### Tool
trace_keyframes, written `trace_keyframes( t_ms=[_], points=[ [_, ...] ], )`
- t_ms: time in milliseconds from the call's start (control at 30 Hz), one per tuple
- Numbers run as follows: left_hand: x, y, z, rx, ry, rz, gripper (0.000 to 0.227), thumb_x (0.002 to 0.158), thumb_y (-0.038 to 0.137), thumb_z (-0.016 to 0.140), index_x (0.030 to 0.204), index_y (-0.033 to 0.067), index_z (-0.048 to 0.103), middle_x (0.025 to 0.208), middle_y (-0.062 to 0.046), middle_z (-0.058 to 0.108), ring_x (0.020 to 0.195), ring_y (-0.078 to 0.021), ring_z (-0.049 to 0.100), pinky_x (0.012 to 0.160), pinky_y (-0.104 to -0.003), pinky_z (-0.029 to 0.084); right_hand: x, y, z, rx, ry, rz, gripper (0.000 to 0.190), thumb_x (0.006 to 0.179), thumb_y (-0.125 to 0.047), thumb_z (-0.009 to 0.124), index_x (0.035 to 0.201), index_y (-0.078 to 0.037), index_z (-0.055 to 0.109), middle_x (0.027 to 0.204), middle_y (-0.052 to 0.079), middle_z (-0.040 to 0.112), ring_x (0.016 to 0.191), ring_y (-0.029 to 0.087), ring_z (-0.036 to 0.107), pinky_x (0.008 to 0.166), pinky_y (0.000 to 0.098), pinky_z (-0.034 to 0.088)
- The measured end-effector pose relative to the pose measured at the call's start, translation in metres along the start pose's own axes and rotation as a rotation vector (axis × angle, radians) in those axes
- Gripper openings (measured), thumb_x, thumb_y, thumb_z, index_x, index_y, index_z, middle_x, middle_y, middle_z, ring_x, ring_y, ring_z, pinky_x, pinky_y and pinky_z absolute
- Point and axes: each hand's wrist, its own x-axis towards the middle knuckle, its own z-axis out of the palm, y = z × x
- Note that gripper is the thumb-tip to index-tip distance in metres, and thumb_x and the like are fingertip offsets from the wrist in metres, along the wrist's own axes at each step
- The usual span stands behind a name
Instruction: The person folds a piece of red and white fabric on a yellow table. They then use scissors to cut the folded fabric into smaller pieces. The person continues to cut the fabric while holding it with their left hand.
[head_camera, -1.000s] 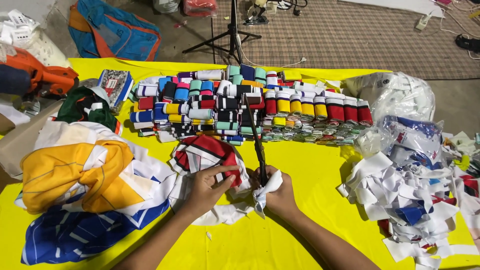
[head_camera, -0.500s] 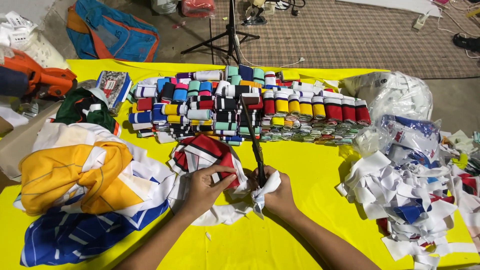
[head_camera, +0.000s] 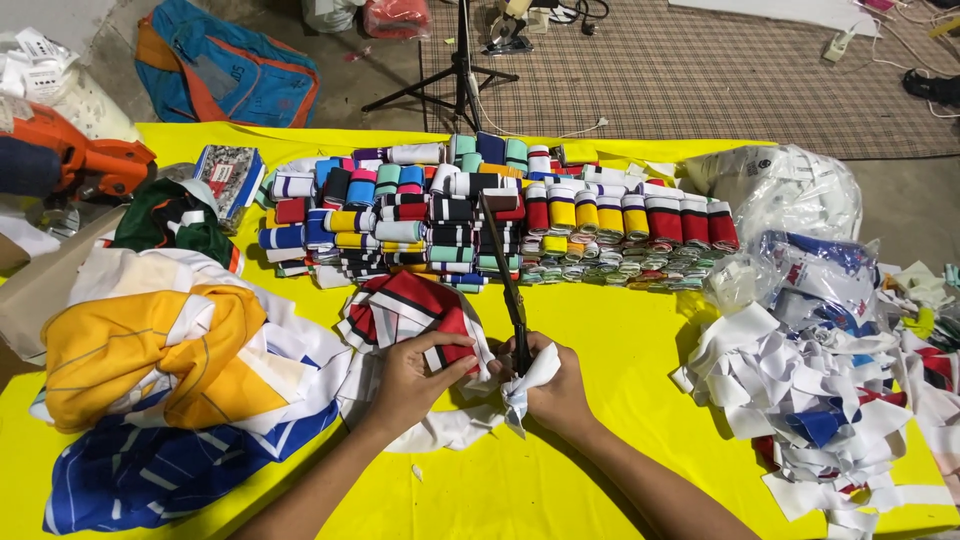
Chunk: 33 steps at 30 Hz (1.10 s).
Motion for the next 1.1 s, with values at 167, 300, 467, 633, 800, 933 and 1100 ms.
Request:
trace_keyframes(
  t_ms=[167,300,467,633,800,933,1100],
  points=[
    [0.002,-0.009,-0.006,0.031,0.020,0.030,0.021,0.079,0.002,0.085,0.100,-0.0001,0.082,0.090,-0.011,0.080,0.096,-0.0102,0.062,0.090,-0.034,0.053,0.003,-0.017,0.005,-0.112,0.035,0.022,0.034,0.064,-0.006,0.092,0.092,0.003,0.074,0.071,0.016,0.073,0.066,0.024,0.070,0.070,0.0380,0.057],
    [0.001,-0.008,-0.006,0.030,0.021,0.040,0.025,0.078,0.003,0.086,0.102,-0.0005,0.081,0.092,-0.013,0.079,0.097,-0.0125,0.063,0.094,-0.036,0.051,0.007,-0.024,0.005,-0.174,0.057,0.019,0.036,0.063,-0.003,0.092,0.092,0.004,0.073,0.072,0.018,0.073,0.068,0.026,0.070,0.071,0.0395,0.057],
    [0.001,0.009,-0.005,-0.022,0.060,0.004,0.027,0.079,0.001,0.085,0.105,-0.0007,0.079,0.086,-0.010,0.077,0.089,-0.0111,0.065,0.087,-0.033,0.056,0.009,-0.051,0.015,-0.158,0.109,0.081,0.029,0.066,-0.003,0.090,0.090,0.004,0.074,0.068,0.016,0.070,0.064,0.022,0.065,0.067,0.0358,0.054],
    [-0.001,0.014,-0.005,-0.139,0.111,-0.151,0.036,0.082,-0.001,0.080,0.117,-0.0038,0.073,0.077,-0.013,0.074,0.073,-0.0155,0.074,0.073,-0.030,0.064,-0.002,-0.066,0.008,-0.002,0.125,0.241,0.015,0.078,0.002,0.083,0.076,0.003,0.068,0.056,0.011,0.058,0.051,0.016,0.052,0.054,0.0283,0.047],
    [0.005,0.011,-0.017,-0.081,0.151,-0.103,0.045,0.085,0.005,0.077,0.127,-0.0050,0.064,0.079,-0.012,0.070,0.075,-0.0155,0.071,0.073,-0.029,0.062,-0.030,0.035,-0.061,-0.241,-0.136,0.111,0.034,0.087,-0.011,0.073,0.115,-0.003,0.054,0.085,0.006,0.068,0.072,0.013,0.060,0.074,0.0236,0.051],
    [0.020,-0.004,-0.037,-0.081,0.202,-0.053,0.050,0.084,0.007,0.081,0.129,-0.0053,0.061,0.087,-0.017,0.071,0.077,-0.0182,0.072,0.079,-0.033,0.062,-0.055,0.109,-0.140,-0.385,-0.332,0.023,0.051,0.093,-0.019,0.067,0.138,-0.007,0.045,0.102,0.002,0.073,0.085,0.010,0.065,0.086,0.0207,0.053],
    [0.024,-0.013,-0.047,-0.192,0.226,-0.107,0.051,0.087,0.008,0.079,0.134,-0.0010,0.060,0.104,-0.021,0.067,0.085,-0.0219,0.073,0.092,-0.037,0.058,-0.023,0.057,-0.091,-0.568,-0.391,-0.544,0.076,0.092,-0.017,0.071,0.159,-0.005,0.037,0.113,0.016,0.077,0.087,0.021,0.078,0.081,0.0465,0.058]
  ],
)
